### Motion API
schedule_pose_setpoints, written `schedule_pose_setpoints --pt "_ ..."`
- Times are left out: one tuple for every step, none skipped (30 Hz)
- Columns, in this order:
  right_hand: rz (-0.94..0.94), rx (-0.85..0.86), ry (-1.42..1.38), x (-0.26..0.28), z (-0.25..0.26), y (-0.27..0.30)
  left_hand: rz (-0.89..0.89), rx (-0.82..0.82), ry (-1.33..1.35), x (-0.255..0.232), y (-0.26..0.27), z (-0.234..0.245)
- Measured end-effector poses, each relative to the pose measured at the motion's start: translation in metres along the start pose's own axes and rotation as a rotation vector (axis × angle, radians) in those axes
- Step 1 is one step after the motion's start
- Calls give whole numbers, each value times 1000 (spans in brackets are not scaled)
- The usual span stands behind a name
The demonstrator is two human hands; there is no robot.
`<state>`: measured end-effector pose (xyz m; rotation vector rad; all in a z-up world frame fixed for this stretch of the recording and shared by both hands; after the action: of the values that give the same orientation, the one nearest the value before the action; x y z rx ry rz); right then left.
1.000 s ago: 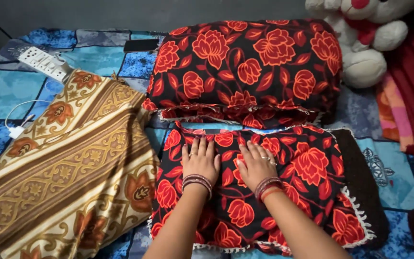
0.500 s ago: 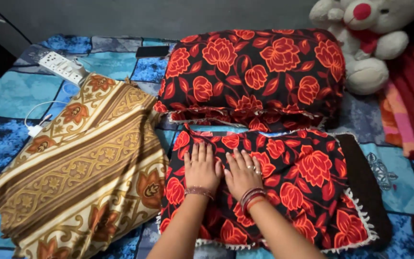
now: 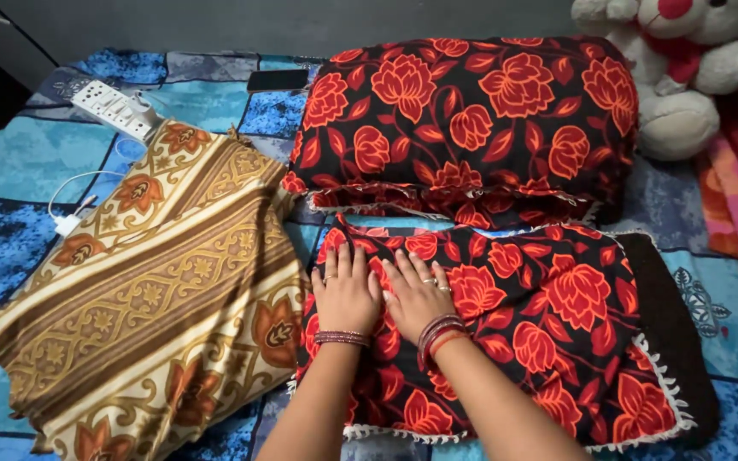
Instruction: Folding a red and black floral patterned fabric on a bed.
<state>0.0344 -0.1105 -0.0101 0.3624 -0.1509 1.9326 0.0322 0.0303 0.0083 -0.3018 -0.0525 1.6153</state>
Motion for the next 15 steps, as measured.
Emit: schedule_pose_setpoints --pt "-4 -2 5 -2 10 -2 -3 -2 5 0 1 -3" --pt "-14 -6 -20 -5 20 -3 -15 -34 -9 0 2 -4" --pt "-19 -12 -45 -6 30 -6 -24 -70 -25 1 2 -5" --pt "-19 -17 -40 -11 39 -6 -25 -76 -21 0 0 -3" --pt "65 -411 -103 -14 56 -1 -27 -80 -31 -1 1 -1" --pt "143 -806 -166 -19 72 8 -30 -83 -42 -2 2 0" --pt "142 -804 -165 -19 75 13 -29 -81 -40 -3 3 2" --pt "152 -854 -139 -19 80 21 -19 -72 -37 -3 4 3" --pt "161 -908 -113 -18 85 27 -11 -65 -35 -4 3 5" --pt "160 -909 -112 -28 60 30 -13 -66 -35 -5 4 5" --pt "106 -500 7 -37 27 24 -17 -67 -40 -5 4 5" --pt "48 -91 121 -47 -9 22 -20 -69 -45 -5 4 6" --pt "47 -94 120 -44 -4 24 -23 -71 -47 -6 4 6" --pt "19 -76 106 -41 1 26 -22 -65 -44 -6 4 6" --pt "-12 -52 93 -40 5 31 -21 -54 -37 -8 7 6"
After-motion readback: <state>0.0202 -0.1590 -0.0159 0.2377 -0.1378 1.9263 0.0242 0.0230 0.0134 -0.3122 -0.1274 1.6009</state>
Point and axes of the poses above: each hand's wrist, its own y-axis away from the middle knuckle, its own z-axis out of the back of the hand, x = y × z, the point moved 3 cm from there along -y, towards the middle knuckle, and after that the axes turned 3 degrees about x, right-handed, at the moved point
